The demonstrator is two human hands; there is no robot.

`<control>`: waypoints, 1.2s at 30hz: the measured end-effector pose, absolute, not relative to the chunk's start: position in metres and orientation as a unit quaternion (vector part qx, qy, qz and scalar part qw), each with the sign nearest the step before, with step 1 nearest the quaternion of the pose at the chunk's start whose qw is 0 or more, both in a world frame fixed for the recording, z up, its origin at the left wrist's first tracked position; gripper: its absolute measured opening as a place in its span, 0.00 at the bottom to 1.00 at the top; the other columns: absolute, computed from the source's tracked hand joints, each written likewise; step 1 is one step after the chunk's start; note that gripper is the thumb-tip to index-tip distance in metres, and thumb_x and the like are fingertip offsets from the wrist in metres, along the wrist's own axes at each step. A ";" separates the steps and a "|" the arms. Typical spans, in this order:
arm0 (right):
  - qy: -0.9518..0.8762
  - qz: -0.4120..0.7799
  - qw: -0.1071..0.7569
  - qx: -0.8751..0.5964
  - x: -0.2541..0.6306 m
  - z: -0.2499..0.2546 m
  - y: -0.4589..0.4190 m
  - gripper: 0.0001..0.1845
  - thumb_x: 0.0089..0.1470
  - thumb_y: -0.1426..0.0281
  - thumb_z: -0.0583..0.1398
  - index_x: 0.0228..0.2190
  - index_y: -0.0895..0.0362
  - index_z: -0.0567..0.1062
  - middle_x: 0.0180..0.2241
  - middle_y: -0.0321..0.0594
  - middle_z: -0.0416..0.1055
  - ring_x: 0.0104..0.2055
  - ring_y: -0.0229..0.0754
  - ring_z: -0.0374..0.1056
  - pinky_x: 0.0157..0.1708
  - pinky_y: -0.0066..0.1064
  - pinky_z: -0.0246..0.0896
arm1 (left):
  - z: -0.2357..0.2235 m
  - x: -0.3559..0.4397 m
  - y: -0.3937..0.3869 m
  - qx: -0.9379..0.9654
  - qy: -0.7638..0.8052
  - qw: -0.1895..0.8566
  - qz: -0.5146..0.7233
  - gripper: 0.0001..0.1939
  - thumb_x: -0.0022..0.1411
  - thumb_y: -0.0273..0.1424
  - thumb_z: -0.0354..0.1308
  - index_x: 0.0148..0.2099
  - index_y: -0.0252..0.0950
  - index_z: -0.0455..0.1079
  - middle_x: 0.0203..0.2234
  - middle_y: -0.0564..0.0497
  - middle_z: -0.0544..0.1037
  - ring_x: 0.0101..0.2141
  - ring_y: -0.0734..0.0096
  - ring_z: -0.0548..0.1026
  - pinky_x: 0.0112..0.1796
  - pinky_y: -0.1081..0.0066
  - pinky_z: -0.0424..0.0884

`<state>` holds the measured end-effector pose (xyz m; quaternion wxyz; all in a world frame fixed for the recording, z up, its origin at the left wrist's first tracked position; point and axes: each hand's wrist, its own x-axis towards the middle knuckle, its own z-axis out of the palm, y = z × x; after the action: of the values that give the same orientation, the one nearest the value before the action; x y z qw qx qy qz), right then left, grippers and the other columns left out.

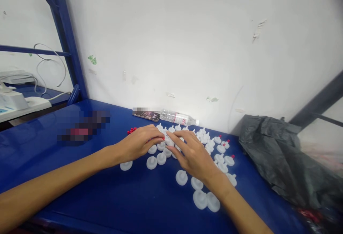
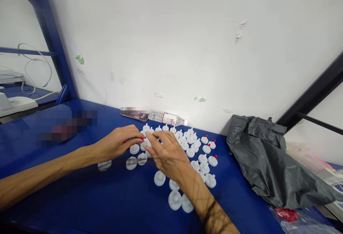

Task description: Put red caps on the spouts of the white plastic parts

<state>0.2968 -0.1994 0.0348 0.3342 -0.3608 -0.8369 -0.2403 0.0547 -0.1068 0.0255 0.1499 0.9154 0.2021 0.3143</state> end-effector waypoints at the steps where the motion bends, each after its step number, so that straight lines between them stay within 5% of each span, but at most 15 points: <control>1: -0.836 -0.237 0.338 -0.361 0.296 0.035 -0.200 0.19 0.74 0.69 0.60 0.61 0.60 0.77 0.46 0.50 0.84 0.47 0.50 0.82 0.49 0.43 0.83 | 0.024 0.055 -0.107 0.916 0.196 0.144 0.318 0.11 0.79 0.41 0.61 0.52 0.40 0.78 0.42 0.51 0.84 0.43 0.61 0.83 0.48 0.54 0.82; 7: -0.841 -0.234 0.341 -0.349 0.290 0.042 -0.207 0.21 0.75 0.70 0.58 0.65 0.56 0.73 0.46 0.47 0.83 0.44 0.49 0.81 0.49 0.41 0.83 | 0.025 0.055 -0.114 0.918 0.180 0.120 0.333 0.11 0.79 0.41 0.61 0.51 0.41 0.78 0.42 0.51 0.84 0.41 0.62 0.82 0.47 0.55 0.82; 15: -0.839 -0.261 0.342 -0.333 0.287 0.040 -0.210 0.37 0.72 0.77 0.59 0.75 0.51 0.57 0.50 0.48 0.84 0.52 0.53 0.82 0.56 0.49 0.83 | 0.033 0.056 -0.125 0.921 0.187 0.091 0.330 0.11 0.77 0.40 0.65 0.43 0.39 0.77 0.37 0.54 0.83 0.37 0.66 0.82 0.42 0.60 0.82; 28: -0.788 -0.241 0.357 -0.440 0.332 0.047 -0.187 0.13 0.72 0.71 0.62 0.55 0.54 0.78 0.52 0.45 0.81 0.52 0.49 0.81 0.50 0.45 0.84 | 0.050 0.043 -0.100 0.926 0.263 -0.011 0.271 0.11 0.76 0.40 0.66 0.52 0.39 0.78 0.50 0.48 0.84 0.47 0.59 0.83 0.50 0.51 0.83; 36: -0.657 -0.274 0.411 -0.570 0.447 0.036 -0.167 0.14 0.71 0.58 0.66 0.52 0.51 0.80 0.53 0.42 0.80 0.49 0.46 0.79 0.49 0.44 0.80 | 0.044 0.019 -0.066 0.934 0.291 -0.024 0.207 0.14 0.75 0.41 0.67 0.56 0.40 0.77 0.53 0.46 0.83 0.48 0.58 0.84 0.49 0.52 0.84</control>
<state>0.4466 -0.1670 0.0363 0.4108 -0.5699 -0.6569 -0.2738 0.0190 -0.0663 0.0438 -0.0241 0.9338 0.2909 0.2070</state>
